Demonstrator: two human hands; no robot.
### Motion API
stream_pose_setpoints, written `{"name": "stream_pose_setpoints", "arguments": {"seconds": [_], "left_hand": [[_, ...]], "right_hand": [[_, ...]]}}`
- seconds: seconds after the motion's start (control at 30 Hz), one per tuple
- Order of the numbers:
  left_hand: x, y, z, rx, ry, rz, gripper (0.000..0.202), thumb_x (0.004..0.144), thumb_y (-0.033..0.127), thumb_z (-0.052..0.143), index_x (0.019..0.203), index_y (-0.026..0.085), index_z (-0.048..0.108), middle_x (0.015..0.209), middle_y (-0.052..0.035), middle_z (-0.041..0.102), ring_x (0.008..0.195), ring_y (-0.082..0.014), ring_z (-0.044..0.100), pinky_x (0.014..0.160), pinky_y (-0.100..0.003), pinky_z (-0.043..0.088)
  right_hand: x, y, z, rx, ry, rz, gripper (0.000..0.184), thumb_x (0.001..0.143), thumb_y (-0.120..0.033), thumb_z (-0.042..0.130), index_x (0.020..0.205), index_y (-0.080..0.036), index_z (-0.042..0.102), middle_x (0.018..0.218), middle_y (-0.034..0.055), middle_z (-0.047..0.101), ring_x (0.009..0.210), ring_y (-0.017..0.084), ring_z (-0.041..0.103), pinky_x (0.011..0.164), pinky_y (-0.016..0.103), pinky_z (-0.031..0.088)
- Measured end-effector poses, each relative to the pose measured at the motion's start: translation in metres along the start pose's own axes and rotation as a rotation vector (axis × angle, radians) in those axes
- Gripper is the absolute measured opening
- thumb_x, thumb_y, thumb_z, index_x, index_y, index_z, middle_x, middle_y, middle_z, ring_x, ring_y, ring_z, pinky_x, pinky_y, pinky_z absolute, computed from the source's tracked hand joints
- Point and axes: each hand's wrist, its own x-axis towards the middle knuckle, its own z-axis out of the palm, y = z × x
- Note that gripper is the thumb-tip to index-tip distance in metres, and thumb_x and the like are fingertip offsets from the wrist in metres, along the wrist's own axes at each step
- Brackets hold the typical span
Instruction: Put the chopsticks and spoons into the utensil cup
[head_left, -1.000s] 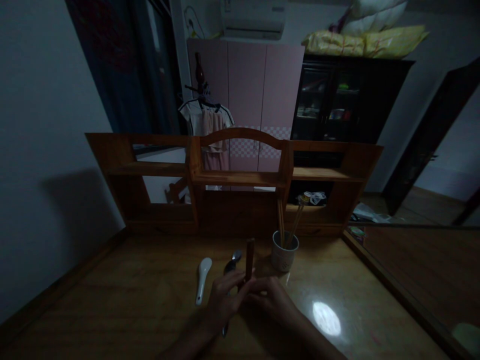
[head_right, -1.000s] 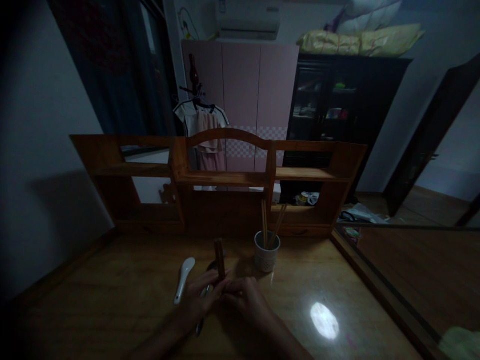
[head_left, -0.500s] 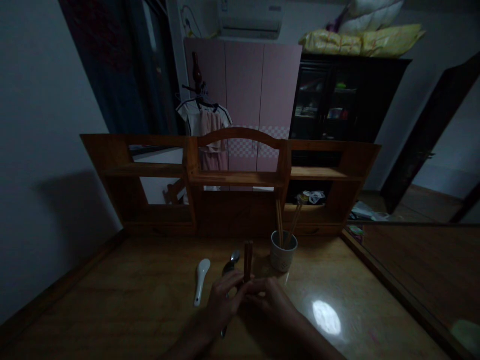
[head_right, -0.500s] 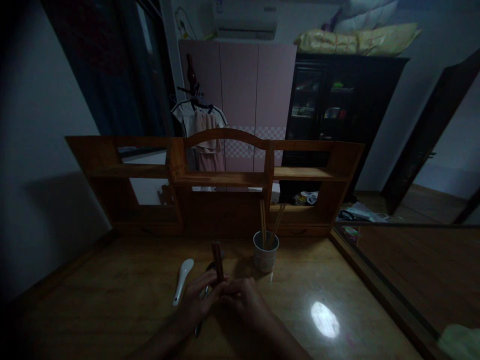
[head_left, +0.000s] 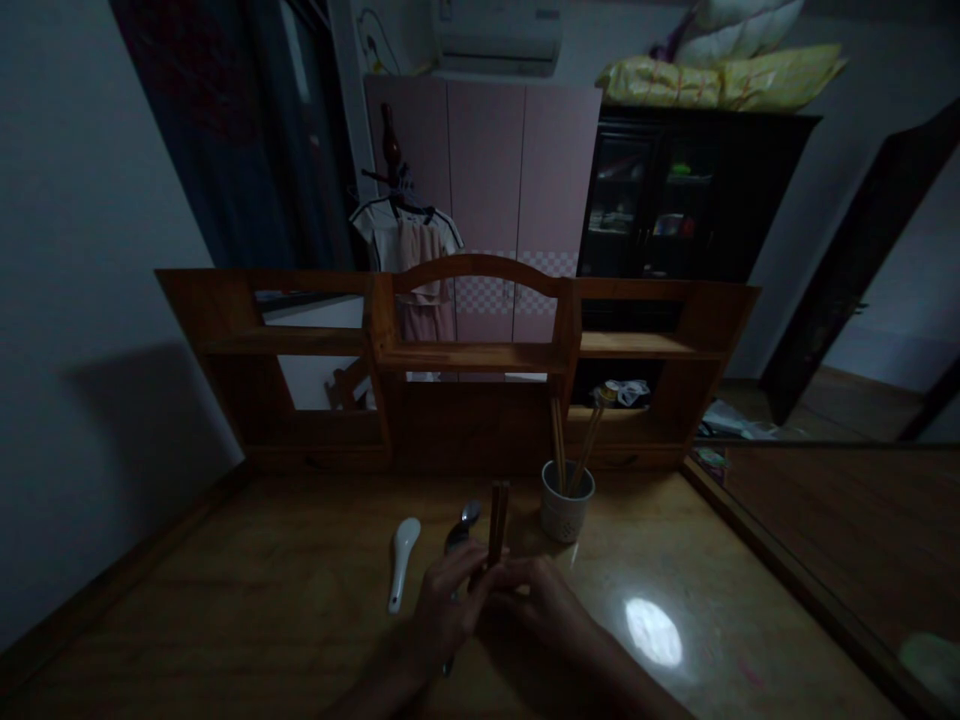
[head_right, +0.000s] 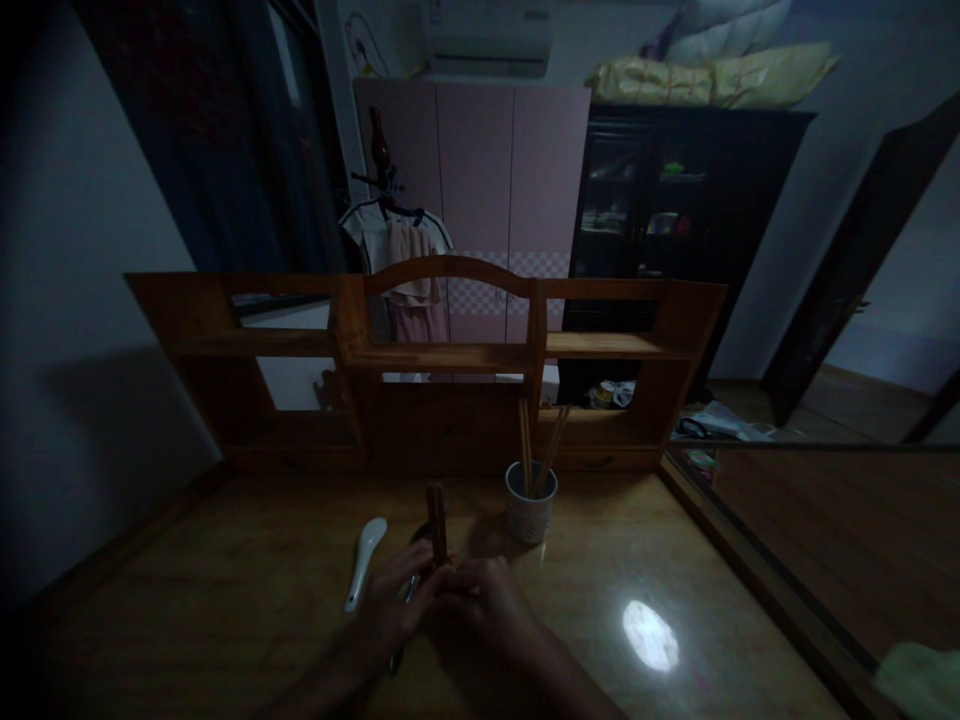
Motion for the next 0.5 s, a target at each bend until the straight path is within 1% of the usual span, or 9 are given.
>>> {"name": "stream_pose_setpoints", "arguments": {"seconds": [0.17,0.37,0.5], "left_hand": [[0.0,0.0011,-0.001,0.005,-0.025,-0.02,0.019,0.088,0.017,0.058,0.101,0.02,0.072,0.093,-0.0075,0.073,0.085,-0.0178,0.068,0.076,-0.025,0.055],[-0.0017,-0.0002,-0.0004,-0.03,-0.02,-0.062,0.019,0.089,0.018,0.056,0.1,0.02,0.071,0.09,-0.0058,0.071,0.086,-0.0178,0.067,0.077,-0.025,0.053],[-0.006,-0.0019,0.0002,-0.066,-0.032,-0.101,0.019,0.09,0.021,0.055,0.102,0.02,0.07,0.091,-0.0058,0.07,0.087,-0.0176,0.067,0.078,-0.025,0.053]], "right_hand": [[0.0012,0.0029,0.0029,0.031,-0.015,-0.009,0.022,0.086,-0.034,0.062,0.085,-0.017,0.076,0.087,0.0061,0.073,0.08,0.022,0.065,0.073,0.028,0.05],[0.002,0.0003,0.0031,0.038,-0.08,-0.043,0.022,0.087,-0.032,0.061,0.088,-0.014,0.075,0.087,0.0063,0.072,0.08,0.019,0.064,0.075,0.026,0.049],[0.0009,-0.0037,0.0014,0.013,-0.058,-0.03,0.021,0.087,-0.031,0.061,0.084,-0.015,0.074,0.081,0.0051,0.072,0.076,0.018,0.064,0.072,0.025,0.048]]}}
